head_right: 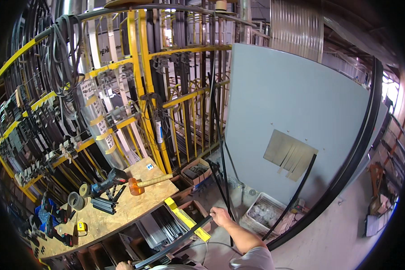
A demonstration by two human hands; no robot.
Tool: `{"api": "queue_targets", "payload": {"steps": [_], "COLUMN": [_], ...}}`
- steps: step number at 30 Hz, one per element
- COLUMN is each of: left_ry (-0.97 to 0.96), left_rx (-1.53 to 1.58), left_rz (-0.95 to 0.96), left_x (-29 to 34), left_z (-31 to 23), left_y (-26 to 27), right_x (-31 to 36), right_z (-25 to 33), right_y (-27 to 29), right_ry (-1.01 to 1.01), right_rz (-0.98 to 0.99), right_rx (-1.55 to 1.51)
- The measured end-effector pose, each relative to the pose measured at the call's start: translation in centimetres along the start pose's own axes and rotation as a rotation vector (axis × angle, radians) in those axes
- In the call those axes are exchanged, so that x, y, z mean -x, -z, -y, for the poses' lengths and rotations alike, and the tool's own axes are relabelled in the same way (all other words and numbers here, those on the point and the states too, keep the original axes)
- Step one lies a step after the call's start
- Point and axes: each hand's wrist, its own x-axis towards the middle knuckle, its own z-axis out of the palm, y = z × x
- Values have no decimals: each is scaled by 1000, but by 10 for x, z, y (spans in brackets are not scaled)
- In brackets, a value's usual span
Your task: The person uses a power drill to drive screws into a long black metal bar while it is resting on a yellow stand.
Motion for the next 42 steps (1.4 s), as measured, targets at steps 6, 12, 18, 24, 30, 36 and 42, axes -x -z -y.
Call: {"api": "queue_targets", "payload": {"steps": [6, 12, 18, 24, 30, 36, 42], "left_ry": [216, 172, 282, 148, -361, -502, -109], "left_rx": [164, 161, 90, 233, 312, 624, 1922], "left_rz": [166, 129, 74, 1, -17, -277, -234], "left_x": [-4, -1, 5, 7, 31, 27, 95], "left_z": [-31, -41, -55, -33, -13, 17, 49], "left_y": [37, 50, 56, 40, 61, 29, 55], "right_x": [-4, 1, 8, 30, 96, 165, 184], "right_z": [-6, -20, 8, 89, 375, 496, 508], "right_y": [7, 0, 3, 4, 125, 130, -50], "right_ry": [9, 109, 53, 98, 402, 835, 328], "right_rz": [78, 49, -32, 277, 709, 519, 473], "right_rx": [165, 198, 277, -38, -1206, -1409, -1114]}}
